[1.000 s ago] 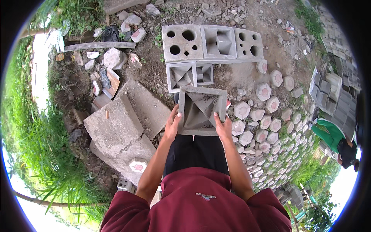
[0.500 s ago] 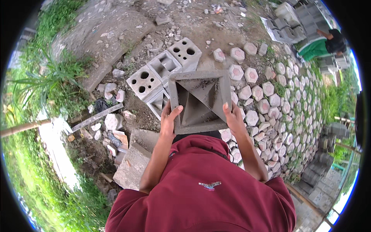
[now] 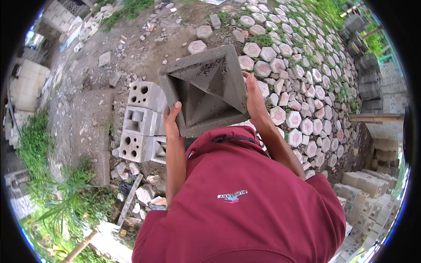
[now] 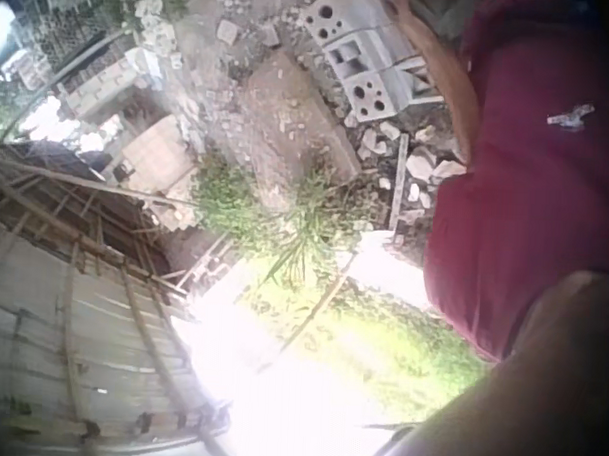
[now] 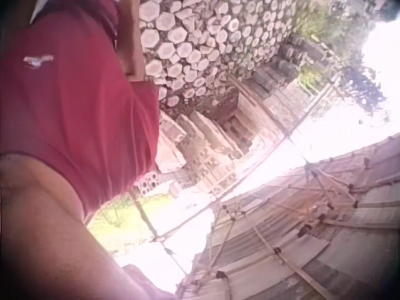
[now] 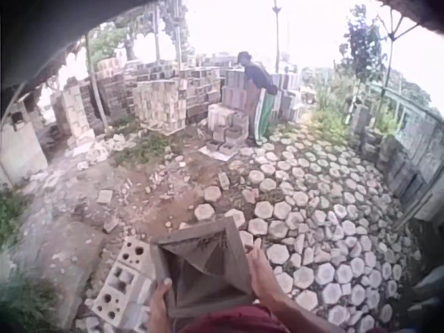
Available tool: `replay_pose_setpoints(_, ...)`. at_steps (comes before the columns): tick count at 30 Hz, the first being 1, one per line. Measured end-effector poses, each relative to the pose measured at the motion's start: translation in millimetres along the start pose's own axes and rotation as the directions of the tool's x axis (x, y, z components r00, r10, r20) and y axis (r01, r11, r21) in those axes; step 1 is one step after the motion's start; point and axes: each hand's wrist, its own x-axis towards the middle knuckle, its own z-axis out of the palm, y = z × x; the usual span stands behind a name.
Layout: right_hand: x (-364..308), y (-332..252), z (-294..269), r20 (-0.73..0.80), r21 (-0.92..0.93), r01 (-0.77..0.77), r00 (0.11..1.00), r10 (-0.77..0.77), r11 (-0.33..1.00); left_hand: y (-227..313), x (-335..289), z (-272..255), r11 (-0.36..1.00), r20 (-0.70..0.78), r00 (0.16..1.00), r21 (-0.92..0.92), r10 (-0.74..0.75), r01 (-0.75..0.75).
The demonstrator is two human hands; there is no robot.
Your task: The person picks up concrete blocks and stacks them on top of other concrete blocks in an outdoor area.
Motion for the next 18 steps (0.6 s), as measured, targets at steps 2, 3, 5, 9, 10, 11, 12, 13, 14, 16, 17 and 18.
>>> replay_pose_setpoints(2,-7.7,-5.4,-25.9,-0.008,-0.195,0.079,0.997,-0.082,0.978,-16.6,12.7,17.7,0.999,0.078,0.997,0.040,-0.008,0.005)
replay_pose_setpoints(3,-11.4,-2.1,-36.8,-0.061,-0.189,0.073,0.994,-0.086,0.979,-21.8,17.4,28.6,0.998,0.118,0.992,0.062,-0.036,0.029)
replay_pose_setpoints(5,-12.5,-2.9,-54.3,-0.153,-0.234,0.091,0.980,-0.129,0.968,-25.5,34.8,55.6,0.990,0.202,0.977,0.137,-0.065,0.038)
replay_pose_setpoints(9,-15.4,13.8,-89.5,-0.316,-0.101,0.132,0.936,-0.158,0.986,-46.3,61.1,95.3,0.970,0.325,0.929,0.216,-0.176,0.108)
replay_pose_setpoints(10,-14.6,11.0,-94.9,-0.372,-0.130,0.142,0.910,-0.181,0.981,-50.1,71.6,105.8,0.961,0.358,0.907,0.237,-0.222,0.141)
replay_pose_setpoints(11,-13.8,7.3,-99.6,-0.413,-0.135,0.143,0.891,-0.187,0.980,-53.8,82.1,116.5,0.950,0.389,0.882,0.261,-0.267,0.173)
replay_pose_setpoints(12,-10.9,3.3,-105.1,-0.445,-0.137,0.099,0.883,-0.151,0.986,-57.4,90.7,128.1,0.946,0.414,0.866,0.271,-0.280,0.176)
replay_pose_setpoints(13,-8.6,-0.3,-111.4,-0.485,-0.138,0.056,0.867,-0.117,0.989,-61.7,98.9,141.1,0.940,0.455,0.835,0.277,-0.309,0.197)
replay_pose_setpoints(14,-5.2,-0.1,-119.5,-0.541,-0.164,0.039,0.832,-0.123,0.986,-66.6,107.0,154.1,0.934,0.494,0.801,0.283,-0.337,0.219)
replay_pose_setpoints(16,6.8,-9.4,-135.8,-0.602,-0.171,0.019,0.789,-0.120,0.985,-78.1,126.6,184.8,0.929,0.541,0.762,0.292,-0.356,0.227)
replay_pose_setpoints(17,13.2,-14.5,-144.3,-0.637,-0.168,-0.014,0.764,-0.098,0.986,-83.8,135.3,200.5,0.926,0.557,0.744,0.293,-0.368,0.239)
replay_pose_setpoints(18,22.3,-18.7,-151.1,-0.641,-0.147,0.002,0.761,-0.097,0.989,-83.5,142.4,215.5,0.917,0.541,0.750,0.323,-0.380,0.232)
